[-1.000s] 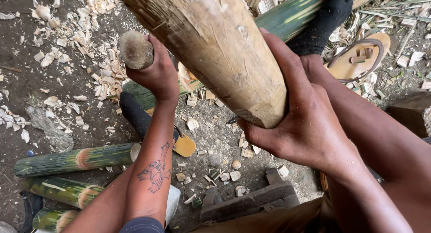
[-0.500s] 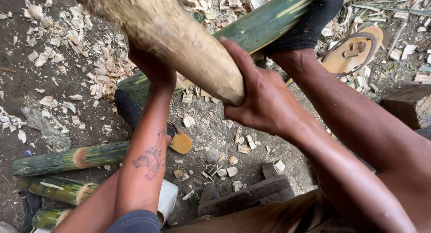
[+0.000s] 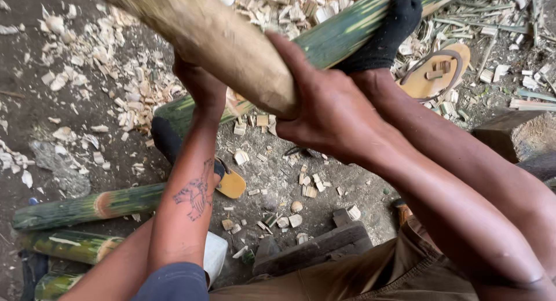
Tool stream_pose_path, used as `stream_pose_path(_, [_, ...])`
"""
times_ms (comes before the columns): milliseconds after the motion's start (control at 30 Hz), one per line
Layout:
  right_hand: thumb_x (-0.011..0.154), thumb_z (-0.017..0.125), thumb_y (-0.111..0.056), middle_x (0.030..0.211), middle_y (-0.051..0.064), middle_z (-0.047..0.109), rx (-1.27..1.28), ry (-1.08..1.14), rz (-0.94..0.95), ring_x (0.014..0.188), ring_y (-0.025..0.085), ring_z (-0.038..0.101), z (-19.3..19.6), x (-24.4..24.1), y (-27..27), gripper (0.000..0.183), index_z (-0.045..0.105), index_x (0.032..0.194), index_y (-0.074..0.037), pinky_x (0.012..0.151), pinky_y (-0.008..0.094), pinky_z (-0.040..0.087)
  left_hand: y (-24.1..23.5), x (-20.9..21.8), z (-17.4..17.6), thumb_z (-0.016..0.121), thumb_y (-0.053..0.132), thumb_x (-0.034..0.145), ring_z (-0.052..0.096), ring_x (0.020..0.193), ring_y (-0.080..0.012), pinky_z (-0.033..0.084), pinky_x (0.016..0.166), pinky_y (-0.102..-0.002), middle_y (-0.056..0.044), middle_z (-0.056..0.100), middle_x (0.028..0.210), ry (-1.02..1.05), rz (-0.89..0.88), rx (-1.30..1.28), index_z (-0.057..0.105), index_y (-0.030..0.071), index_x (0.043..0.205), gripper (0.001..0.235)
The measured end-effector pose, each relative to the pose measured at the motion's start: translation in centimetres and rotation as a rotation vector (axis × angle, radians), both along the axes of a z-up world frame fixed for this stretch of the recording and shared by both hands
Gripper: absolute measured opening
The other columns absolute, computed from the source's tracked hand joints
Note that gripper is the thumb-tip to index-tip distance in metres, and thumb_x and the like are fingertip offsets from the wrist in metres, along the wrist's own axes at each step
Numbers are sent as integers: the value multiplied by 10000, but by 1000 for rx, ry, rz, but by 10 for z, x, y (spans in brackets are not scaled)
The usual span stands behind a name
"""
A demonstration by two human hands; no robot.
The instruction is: The person uses a wooden mallet and a chisel-like tool to hollow out the inside of a bamboo pole. They repeatedly strike the tool to remove the inner pith, then rotate the pole and continue the process.
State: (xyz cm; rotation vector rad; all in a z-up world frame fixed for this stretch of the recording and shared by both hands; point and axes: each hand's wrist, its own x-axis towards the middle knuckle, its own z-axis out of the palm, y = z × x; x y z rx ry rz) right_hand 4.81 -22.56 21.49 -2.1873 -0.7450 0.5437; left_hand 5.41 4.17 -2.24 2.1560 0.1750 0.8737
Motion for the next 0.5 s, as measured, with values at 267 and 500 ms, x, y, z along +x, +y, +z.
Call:
stream_pose_path(267, [704, 858, -99, 1091, 271, 730, 206, -194, -37, 1010, 424, 751, -6, 5, 16, 1109, 219, 1609, -123, 883, 477, 631, 10, 16, -31, 742, 152, 992, 767, 909, -210, 661, 847, -346, -116, 762, 1004, 103, 13, 33, 626, -23, 1166, 273])
stream_pose_path(500, [724, 728, -57, 1062, 276, 720, -47, 257, -195, 872, 405, 749, -68, -11, -19, 1086, 174, 1643, -219, 747, 472, 636, 21, 12, -20, 682, 92, 960, 686, 663, -202, 582, 611, -347, -62, 702, 785, 184, -1, 124, 665, 25, 937, 73])
